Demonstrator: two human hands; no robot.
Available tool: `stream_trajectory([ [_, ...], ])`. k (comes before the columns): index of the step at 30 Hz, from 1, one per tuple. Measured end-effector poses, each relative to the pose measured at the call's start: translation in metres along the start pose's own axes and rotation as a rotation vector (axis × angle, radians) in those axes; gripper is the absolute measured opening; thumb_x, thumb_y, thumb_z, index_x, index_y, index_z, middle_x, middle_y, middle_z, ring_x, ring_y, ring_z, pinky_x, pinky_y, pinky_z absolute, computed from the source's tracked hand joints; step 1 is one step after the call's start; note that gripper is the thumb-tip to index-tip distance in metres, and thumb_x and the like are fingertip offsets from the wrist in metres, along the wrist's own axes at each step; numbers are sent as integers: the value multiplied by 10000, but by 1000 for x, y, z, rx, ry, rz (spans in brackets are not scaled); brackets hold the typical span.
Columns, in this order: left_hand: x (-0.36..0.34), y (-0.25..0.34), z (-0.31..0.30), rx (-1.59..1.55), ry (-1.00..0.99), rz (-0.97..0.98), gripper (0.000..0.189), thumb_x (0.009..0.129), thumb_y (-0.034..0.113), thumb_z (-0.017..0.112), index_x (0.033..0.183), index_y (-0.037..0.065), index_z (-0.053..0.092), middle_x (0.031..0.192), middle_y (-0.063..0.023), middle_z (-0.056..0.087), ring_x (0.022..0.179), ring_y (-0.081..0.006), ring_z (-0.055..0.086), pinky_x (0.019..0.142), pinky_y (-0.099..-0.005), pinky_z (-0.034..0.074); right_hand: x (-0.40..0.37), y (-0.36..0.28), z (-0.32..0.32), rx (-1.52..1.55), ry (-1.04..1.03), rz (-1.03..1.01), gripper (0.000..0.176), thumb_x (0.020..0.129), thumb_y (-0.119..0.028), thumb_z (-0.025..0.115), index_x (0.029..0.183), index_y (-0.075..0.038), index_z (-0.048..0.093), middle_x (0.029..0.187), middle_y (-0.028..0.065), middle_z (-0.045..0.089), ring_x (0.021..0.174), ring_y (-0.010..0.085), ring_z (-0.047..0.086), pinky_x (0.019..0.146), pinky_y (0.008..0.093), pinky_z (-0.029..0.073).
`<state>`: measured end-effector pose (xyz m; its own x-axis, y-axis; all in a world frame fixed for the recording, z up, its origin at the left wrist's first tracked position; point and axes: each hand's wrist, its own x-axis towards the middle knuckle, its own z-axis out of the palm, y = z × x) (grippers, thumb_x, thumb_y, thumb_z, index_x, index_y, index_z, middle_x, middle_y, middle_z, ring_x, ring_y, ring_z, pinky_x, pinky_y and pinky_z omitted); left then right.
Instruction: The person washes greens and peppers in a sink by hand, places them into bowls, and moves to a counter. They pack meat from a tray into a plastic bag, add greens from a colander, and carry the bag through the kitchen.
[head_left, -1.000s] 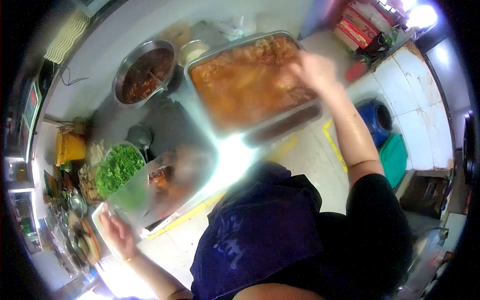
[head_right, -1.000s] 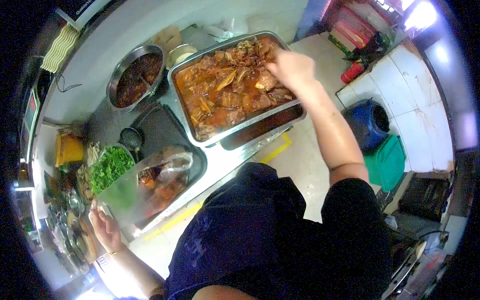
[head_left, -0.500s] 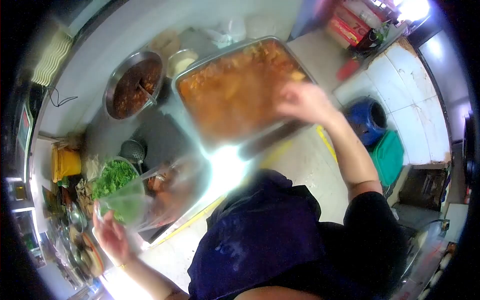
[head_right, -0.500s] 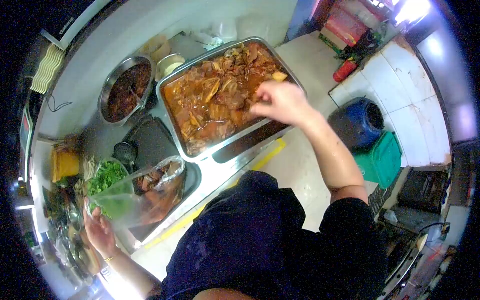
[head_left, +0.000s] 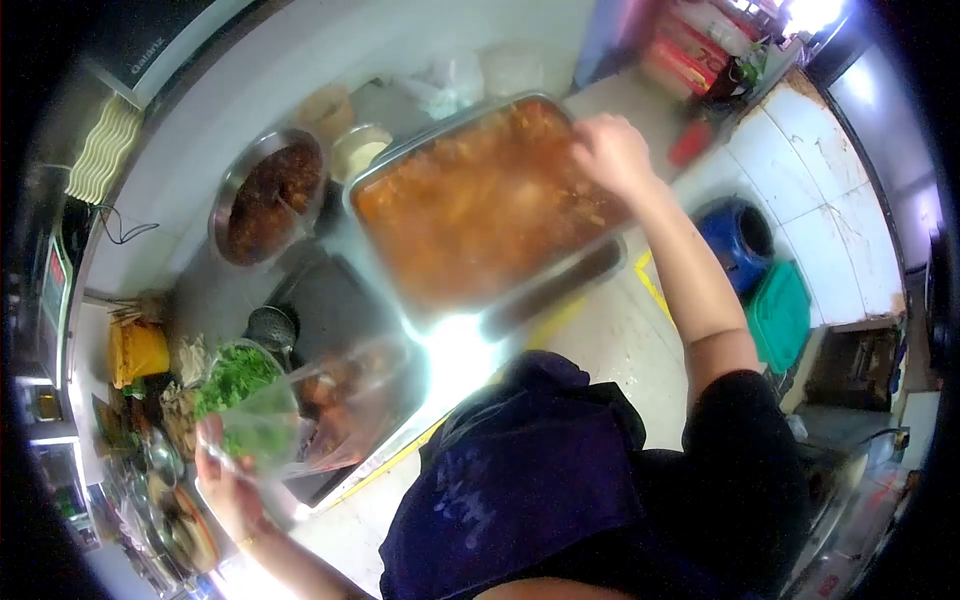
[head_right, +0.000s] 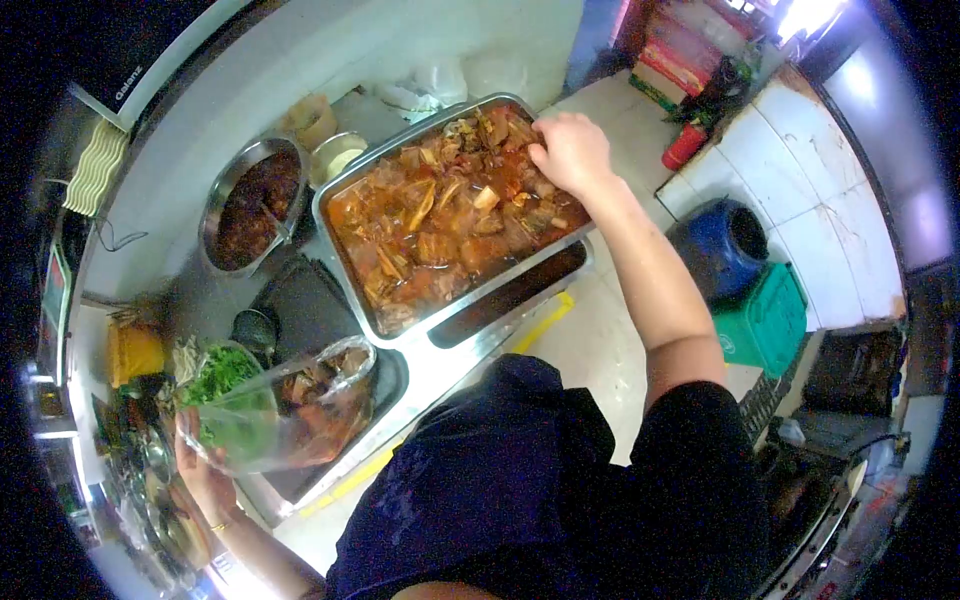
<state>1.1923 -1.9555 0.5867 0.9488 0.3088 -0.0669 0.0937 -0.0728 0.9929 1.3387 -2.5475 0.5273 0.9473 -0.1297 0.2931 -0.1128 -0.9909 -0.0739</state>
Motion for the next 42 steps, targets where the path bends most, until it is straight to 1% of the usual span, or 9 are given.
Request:
stream_trajectory([
  [8, 2, -1, 14, 99, 100, -25, 571, 869, 113, 610, 1378, 54, 359, 1366, -154, 427, 784, -87, 551, 683, -202, 476, 62, -11, 24, -336, -283, -91, 500, 687, -328, 740, 1102, -94, 588, 1051, 69, 569, 1067, 242, 485, 860, 367, 424],
  [17, -1, -22, 5, -4, 94, 0, 569, 897, 261, 588, 1373, 45, 363, 1314, -210, 444, 767, -83, 513, 673, -196, 450, 34, 9, 34, 167, -214, -200, 369, 669, -160, 684, 984, -88, 507, 949, 119, 592, 871, 336, 576, 754, 428, 463],
  [20, -1, -13, 19, 26, 149, -29, 792, 727, 470, 711, 1337, 61, 415, 1186, -139, 562, 744, -65, 544, 663, -176, 477, 32, 10, 33, 262, -193, -121, 441, 699, -199, 677, 1079, -88, 483, 980, 138, 609, 930, 337, 585, 792, 428, 469],
  [25, 3, -22, 15, 3, 119, -31, 664, 832, 370, 639, 1357, 52, 389, 1156, -119, 554, 749, -77, 513, 659, -192, 438, 37, -15, 23, 70, -403, 59, 565, 720, -256, 685, 1201, -88, 442, 1077, 153, 608, 1016, 330, 574, 850, 400, 463],
  [29, 1, -19, 17, -3, 116, 4, 524, 889, 311, 600, 1310, 45, 441, 1061, -92, 572, 738, -79, 486, 643, -193, 410, 41, 8, 39, 329, -340, 54, 566, 719, -247, 678, 1197, -52, 445, 1049, 148, 615, 984, 288, 590, 840, 364, 455],
  [32, 0, -22, 5, 30, 101, -18, 703, 774, 500, 665, 1265, 42, 456, 1051, -83, 606, 761, -95, 551, 679, -212, 465, 39, 20, 19, 919, -530, 217, 521, 734, -231, 630, 1187, -26, 475, 1030, 95, 611, 935, 195, 573, 826, 324, 428],
  [38, 9, -64, -43, 235, -33, 200, 700, 832, 610, 507, 1218, 26, 510, 1055, -87, 626, 917, -194, 591, 836, -330, 482, 26, 32, 4, 1670, -545, 285, 434, 814, -241, 544, 1211, -69, 511, 1079, 39, 601, 973, 146, 557, 834, 298, 418],
  [41, 0, -31, 6, 462, 88, 209, 764, 830, 644, 471, 1283, 29, 479, 1191, -115, 575, 1069, -231, 560, 928, -370, 450, 21, 31, 7, 1465, -566, 358, 444, 838, -245, 540, 1243, -66, 507, 1139, 58, 595, 1005, 157, 561, 856, 329, 435],
  [42, -1, -30, 12, 414, 25, 238, 808, 786, 581, 587, 1354, 37, 405, 1263, -136, 526, 1151, -248, 517, 964, -373, 429, 18, 29, 7, 1362, -572, 375, 447, 840, -246, 543, 1247, -64, 506, 1153, 62, 593, 1014, 160, 561, 865, 336, 436],
])
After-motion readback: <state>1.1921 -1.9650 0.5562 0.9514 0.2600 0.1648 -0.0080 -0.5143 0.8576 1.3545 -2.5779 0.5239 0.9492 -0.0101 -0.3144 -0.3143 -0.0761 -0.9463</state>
